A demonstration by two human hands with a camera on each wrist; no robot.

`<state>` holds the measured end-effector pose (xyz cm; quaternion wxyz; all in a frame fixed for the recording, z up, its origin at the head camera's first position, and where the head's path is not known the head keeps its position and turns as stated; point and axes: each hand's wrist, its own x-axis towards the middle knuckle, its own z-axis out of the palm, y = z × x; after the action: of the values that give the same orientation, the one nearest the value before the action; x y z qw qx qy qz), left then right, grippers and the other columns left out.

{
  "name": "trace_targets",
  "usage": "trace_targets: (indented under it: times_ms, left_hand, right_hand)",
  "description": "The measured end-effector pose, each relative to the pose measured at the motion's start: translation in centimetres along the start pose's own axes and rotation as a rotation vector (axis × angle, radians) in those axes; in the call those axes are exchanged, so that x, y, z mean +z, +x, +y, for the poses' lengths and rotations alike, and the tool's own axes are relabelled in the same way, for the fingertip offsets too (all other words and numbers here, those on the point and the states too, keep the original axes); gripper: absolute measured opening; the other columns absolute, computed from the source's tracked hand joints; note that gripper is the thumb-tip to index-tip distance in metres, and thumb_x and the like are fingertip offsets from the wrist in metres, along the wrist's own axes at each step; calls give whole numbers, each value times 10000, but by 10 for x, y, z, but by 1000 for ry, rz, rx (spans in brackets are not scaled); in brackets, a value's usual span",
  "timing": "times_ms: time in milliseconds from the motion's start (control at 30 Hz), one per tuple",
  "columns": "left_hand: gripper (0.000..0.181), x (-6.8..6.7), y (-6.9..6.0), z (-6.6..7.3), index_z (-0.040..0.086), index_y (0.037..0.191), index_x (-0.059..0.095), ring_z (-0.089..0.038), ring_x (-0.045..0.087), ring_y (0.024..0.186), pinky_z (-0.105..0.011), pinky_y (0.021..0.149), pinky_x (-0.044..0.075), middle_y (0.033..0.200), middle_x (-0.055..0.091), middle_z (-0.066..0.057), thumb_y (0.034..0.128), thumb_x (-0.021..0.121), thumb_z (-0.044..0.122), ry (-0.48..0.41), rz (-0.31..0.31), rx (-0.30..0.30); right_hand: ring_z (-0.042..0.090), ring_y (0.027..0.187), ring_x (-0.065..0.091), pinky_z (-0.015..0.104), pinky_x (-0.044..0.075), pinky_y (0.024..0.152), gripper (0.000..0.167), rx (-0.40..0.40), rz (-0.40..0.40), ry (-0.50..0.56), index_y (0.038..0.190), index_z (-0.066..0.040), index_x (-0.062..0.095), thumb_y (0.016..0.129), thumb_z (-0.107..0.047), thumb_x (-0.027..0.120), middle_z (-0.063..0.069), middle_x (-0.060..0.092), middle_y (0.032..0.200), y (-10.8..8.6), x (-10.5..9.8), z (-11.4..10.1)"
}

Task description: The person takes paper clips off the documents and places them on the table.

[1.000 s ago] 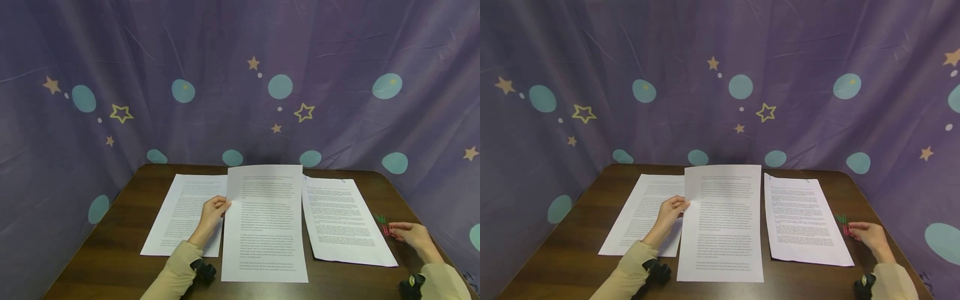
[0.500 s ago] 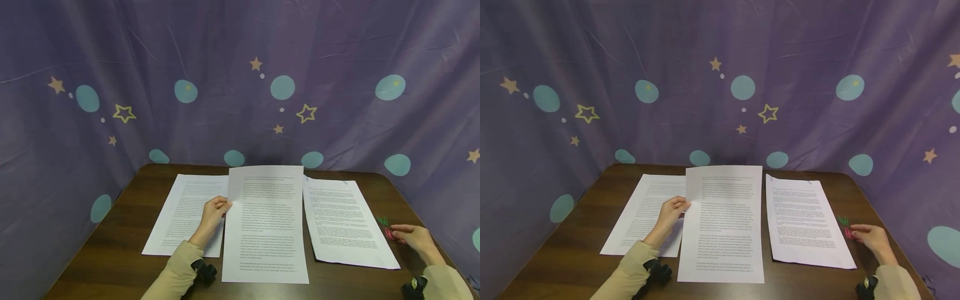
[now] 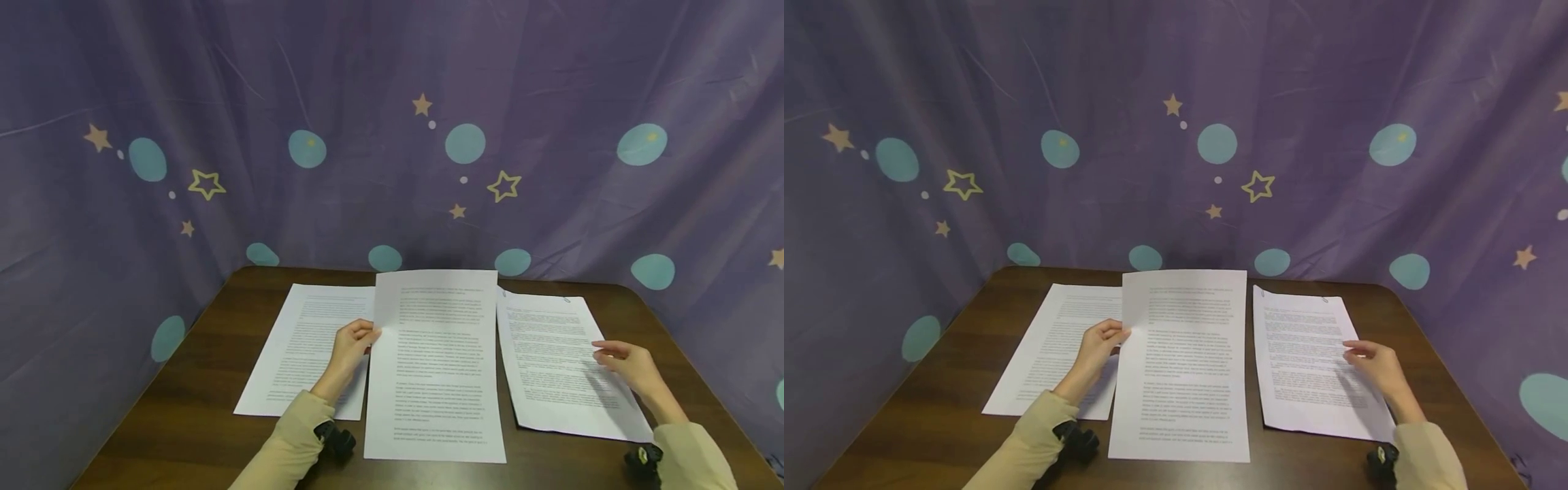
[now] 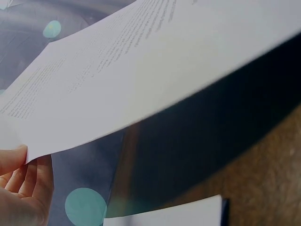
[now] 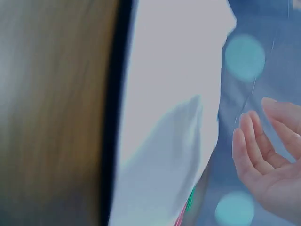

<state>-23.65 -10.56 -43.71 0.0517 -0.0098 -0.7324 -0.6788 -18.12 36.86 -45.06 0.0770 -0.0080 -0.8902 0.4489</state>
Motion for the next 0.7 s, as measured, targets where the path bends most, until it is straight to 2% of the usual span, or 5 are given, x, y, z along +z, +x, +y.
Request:
trace_targets:
  times_ms: [167,333,467,567,700]
  left_hand:
    - [141,-1,1,0,-97,877,584,-39,515,550,-210,517,434,722,654,-35,792,617,11,7,-1,-12]
    - [145,0,1,1,-101,880,580,-37,512,553,-190,508,422,726,653,-33,793,613,10,6,-2,-12]
    - [151,0,1,2,-101,887,580,-42,510,552,-188,497,416,738,656,-39,792,617,10,-6,-4,-33]
    - [158,-1,1,3,-103,892,582,-45,509,556,-195,495,419,749,657,-42,794,619,15,-18,-16,-48]
    - [159,-2,-5,15,-118,904,570,-48,502,566,-215,516,428,750,653,-36,801,602,-1,-7,-26,-75]
  right_hand:
    - [14,706,584,227,512,624,318,-85,-60,47,1069,157,536,841,-61,581,197,636,914,6,30,-35]
    - [69,740,609,280,520,667,330,-94,-119,107,1101,125,537,853,-90,575,270,594,985,10,54,-56]
    - [121,777,620,303,518,702,400,-71,-190,182,1142,112,511,848,-146,593,258,586,1006,9,69,-68]
    - [192,848,623,317,512,734,475,-34,-277,257,1206,113,447,852,-170,588,272,566,1051,7,79,-76]
    - [292,931,596,365,503,759,564,26,-398,320,1273,107,362,856,-202,584,281,547,1097,3,95,-86]
